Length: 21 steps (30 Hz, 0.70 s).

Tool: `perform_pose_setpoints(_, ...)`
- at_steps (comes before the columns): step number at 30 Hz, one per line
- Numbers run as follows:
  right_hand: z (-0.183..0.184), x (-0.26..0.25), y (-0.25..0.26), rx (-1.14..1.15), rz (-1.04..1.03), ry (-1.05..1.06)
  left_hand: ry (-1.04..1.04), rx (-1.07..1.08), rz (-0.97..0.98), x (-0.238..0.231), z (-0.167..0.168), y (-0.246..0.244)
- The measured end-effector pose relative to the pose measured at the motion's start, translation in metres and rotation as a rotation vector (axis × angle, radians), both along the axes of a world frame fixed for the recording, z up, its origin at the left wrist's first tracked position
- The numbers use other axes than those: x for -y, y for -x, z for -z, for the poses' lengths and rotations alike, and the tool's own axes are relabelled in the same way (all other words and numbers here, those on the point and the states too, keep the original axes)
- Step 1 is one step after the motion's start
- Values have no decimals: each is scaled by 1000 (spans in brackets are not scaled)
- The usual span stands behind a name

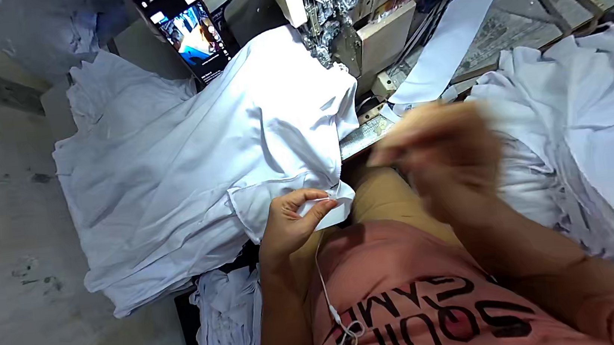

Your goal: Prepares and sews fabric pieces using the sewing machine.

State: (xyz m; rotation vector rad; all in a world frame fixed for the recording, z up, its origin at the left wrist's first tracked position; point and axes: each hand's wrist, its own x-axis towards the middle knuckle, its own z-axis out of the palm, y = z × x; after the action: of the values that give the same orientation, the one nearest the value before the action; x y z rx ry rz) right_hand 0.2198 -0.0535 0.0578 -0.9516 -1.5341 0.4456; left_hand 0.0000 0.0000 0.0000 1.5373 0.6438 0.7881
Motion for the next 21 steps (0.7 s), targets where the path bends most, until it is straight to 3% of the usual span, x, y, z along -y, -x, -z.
perform_pose_setpoints(3,47,-14,14,159,-151,210,-37,-29,-1,0,-5,-3)
perform_pose_setpoints(6,63,-17,17,161,-319,362,-44,-47,-24,2,-8,-3)
perform_pose_setpoints(13,67,-20,15,30,-476,340,9,-40,-64,2,-5,-1)
perform_pose_setpoints(21,63,-17,15,-12,-411,315,24,17,-76,-2,-3,3)
